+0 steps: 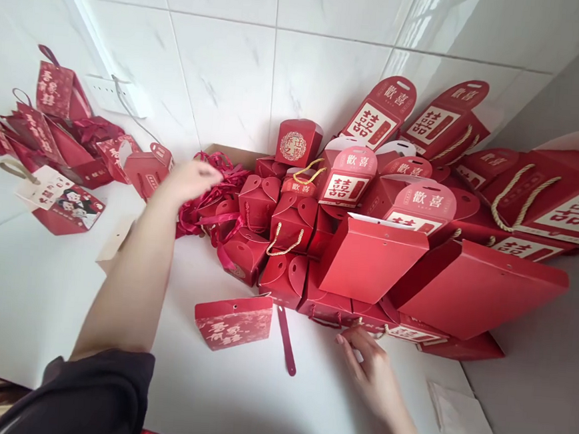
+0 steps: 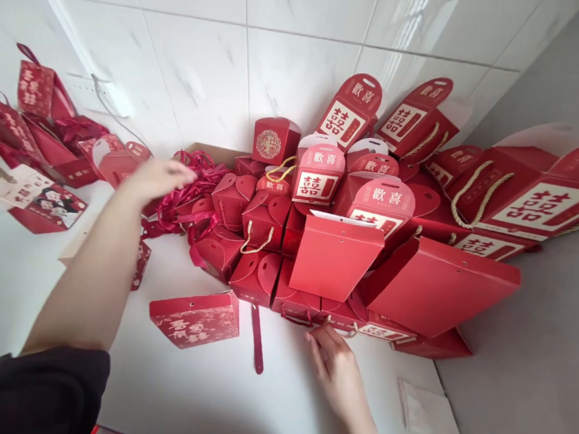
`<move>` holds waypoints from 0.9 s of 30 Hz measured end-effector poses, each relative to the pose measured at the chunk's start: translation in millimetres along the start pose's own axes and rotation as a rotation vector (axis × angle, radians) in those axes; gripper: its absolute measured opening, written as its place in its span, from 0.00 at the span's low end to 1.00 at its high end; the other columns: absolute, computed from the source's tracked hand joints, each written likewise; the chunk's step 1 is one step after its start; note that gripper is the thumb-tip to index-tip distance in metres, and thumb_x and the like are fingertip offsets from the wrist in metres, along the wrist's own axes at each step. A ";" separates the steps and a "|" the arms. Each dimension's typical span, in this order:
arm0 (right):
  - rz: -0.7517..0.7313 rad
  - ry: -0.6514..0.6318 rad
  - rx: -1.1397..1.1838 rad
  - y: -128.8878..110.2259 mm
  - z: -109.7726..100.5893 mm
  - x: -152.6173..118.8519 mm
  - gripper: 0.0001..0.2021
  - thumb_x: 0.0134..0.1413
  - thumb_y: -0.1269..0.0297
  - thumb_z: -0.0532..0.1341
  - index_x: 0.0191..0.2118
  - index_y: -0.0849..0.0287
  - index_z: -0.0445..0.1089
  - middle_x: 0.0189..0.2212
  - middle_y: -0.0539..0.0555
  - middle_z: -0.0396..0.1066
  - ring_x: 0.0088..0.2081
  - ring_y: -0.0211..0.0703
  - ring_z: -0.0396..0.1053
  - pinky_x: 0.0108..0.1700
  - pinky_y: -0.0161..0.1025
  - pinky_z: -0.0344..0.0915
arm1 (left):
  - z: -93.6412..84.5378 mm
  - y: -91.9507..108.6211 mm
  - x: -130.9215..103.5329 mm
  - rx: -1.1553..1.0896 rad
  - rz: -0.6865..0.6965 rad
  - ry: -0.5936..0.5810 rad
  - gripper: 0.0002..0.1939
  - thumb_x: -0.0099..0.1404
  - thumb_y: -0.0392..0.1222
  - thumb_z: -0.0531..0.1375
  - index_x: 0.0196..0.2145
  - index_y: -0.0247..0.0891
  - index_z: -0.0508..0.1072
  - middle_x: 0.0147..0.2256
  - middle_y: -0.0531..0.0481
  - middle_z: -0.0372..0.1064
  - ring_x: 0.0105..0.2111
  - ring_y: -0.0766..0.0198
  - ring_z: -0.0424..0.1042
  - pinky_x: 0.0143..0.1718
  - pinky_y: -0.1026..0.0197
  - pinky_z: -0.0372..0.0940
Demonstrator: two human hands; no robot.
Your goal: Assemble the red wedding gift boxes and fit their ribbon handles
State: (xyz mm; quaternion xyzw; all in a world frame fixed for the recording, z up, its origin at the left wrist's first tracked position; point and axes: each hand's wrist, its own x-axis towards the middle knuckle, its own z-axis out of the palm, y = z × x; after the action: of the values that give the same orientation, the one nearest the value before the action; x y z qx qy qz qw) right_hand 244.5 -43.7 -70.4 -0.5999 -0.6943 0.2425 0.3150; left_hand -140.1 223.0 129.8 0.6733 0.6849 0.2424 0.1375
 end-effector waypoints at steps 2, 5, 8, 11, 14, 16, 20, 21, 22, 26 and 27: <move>0.007 -0.022 -0.011 1.5 0.6 -0.4 0.15 0.71 0.57 0.50 0.34 0.55 0.65 0.32 0.52 0.69 0.34 0.42 0.70 0.39 0.36 0.64 | 19.8 -11.7 6.2 0.080 -0.052 -0.072 0.16 0.62 0.48 0.67 0.43 0.35 0.79 0.45 0.45 0.77 0.50 0.48 0.74 0.56 0.49 0.66; 0.012 -0.040 -0.023 3.9 1.2 -0.6 0.16 0.71 0.57 0.50 0.32 0.55 0.64 0.31 0.51 0.68 0.32 0.42 0.69 0.37 0.36 0.64 | 46.9 -34.0 14.0 0.164 -0.126 -0.069 0.28 0.56 0.57 0.67 0.50 0.40 0.78 0.55 0.42 0.73 0.58 0.41 0.68 0.59 0.49 0.62; 0.018 -0.047 -0.035 5.1 1.4 0.1 0.16 0.71 0.56 0.49 0.32 0.55 0.64 0.31 0.52 0.68 0.32 0.42 0.69 0.37 0.36 0.64 | 60.9 -52.1 17.2 0.190 -0.136 -0.153 0.52 0.52 0.67 0.65 0.67 0.39 0.59 0.65 0.37 0.60 0.62 0.40 0.64 0.59 0.49 0.63; 0.040 -0.063 -0.035 5.2 1.5 0.8 0.16 0.71 0.56 0.49 0.32 0.55 0.64 0.32 0.52 0.68 0.33 0.43 0.70 0.37 0.37 0.65 | 64.4 -61.8 16.4 0.223 -0.112 -0.343 0.63 0.47 0.67 0.68 0.71 0.39 0.45 0.68 0.35 0.52 0.62 0.40 0.63 0.57 0.51 0.64; 0.050 -0.078 -0.031 5.7 1.6 1.0 0.16 0.71 0.55 0.49 0.32 0.55 0.64 0.33 0.52 0.68 0.33 0.43 0.70 0.38 0.37 0.65 | 57.1 -67.3 13.0 0.244 -0.089 -0.409 0.60 0.48 0.59 0.69 0.71 0.41 0.47 0.68 0.38 0.52 0.61 0.44 0.65 0.55 0.55 0.66; 0.048 -0.082 -0.034 6.4 1.9 0.9 0.16 0.71 0.55 0.49 0.32 0.55 0.63 0.32 0.52 0.68 0.33 0.43 0.69 0.37 0.37 0.65 | 44.1 -70.7 9.2 0.251 -0.060 -0.452 0.59 0.44 0.52 0.71 0.70 0.43 0.51 0.68 0.42 0.55 0.62 0.46 0.65 0.56 0.59 0.66; 0.049 -0.088 -0.052 7.2 2.8 0.7 0.16 0.71 0.55 0.49 0.31 0.55 0.62 0.31 0.52 0.68 0.32 0.43 0.69 0.36 0.37 0.65 | 11.3 -76.0 1.4 0.228 -0.016 -0.609 0.49 0.43 0.57 0.72 0.63 0.48 0.67 0.65 0.50 0.61 0.64 0.49 0.62 0.59 0.63 0.62; 0.049 -0.089 -0.056 7.1 3.0 0.7 0.16 0.71 0.55 0.49 0.31 0.55 0.62 0.31 0.52 0.68 0.32 0.43 0.69 0.36 0.37 0.65 | 6.0 -76.7 0.9 0.193 -0.029 -0.639 0.42 0.47 0.62 0.69 0.60 0.48 0.72 0.63 0.52 0.65 0.62 0.49 0.64 0.58 0.63 0.63; 0.046 -0.088 -0.058 6.9 3.1 0.7 0.16 0.71 0.56 0.49 0.31 0.55 0.63 0.31 0.52 0.68 0.32 0.43 0.69 0.37 0.37 0.66 | 3.0 -77.4 1.5 0.160 -0.055 -0.639 0.36 0.51 0.65 0.65 0.56 0.49 0.76 0.59 0.52 0.69 0.60 0.49 0.67 0.57 0.63 0.65; 0.017 -0.080 -0.066 5.8 2.8 0.9 0.16 0.71 0.57 0.49 0.32 0.55 0.66 0.33 0.54 0.70 0.33 0.43 0.71 0.37 0.37 0.67 | 12.4 -82.8 13.9 0.219 -0.162 -0.411 0.27 0.55 0.66 0.62 0.42 0.45 0.83 0.44 0.50 0.80 0.46 0.50 0.77 0.49 0.61 0.69; 0.009 -0.076 -0.070 5.7 2.7 0.9 0.16 0.71 0.57 0.50 0.32 0.55 0.66 0.33 0.54 0.71 0.33 0.44 0.71 0.37 0.37 0.68 | 17.6 -84.9 17.7 0.257 -0.177 -0.360 0.25 0.54 0.64 0.63 0.40 0.43 0.84 0.41 0.49 0.80 0.43 0.50 0.78 0.48 0.60 0.70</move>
State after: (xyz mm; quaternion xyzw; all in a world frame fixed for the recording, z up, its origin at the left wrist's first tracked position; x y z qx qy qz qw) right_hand 246.3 -41.8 -76.1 -0.6039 -0.7112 0.2423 0.2662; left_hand -204.6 245.1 73.5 0.6551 0.7307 0.0163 0.1915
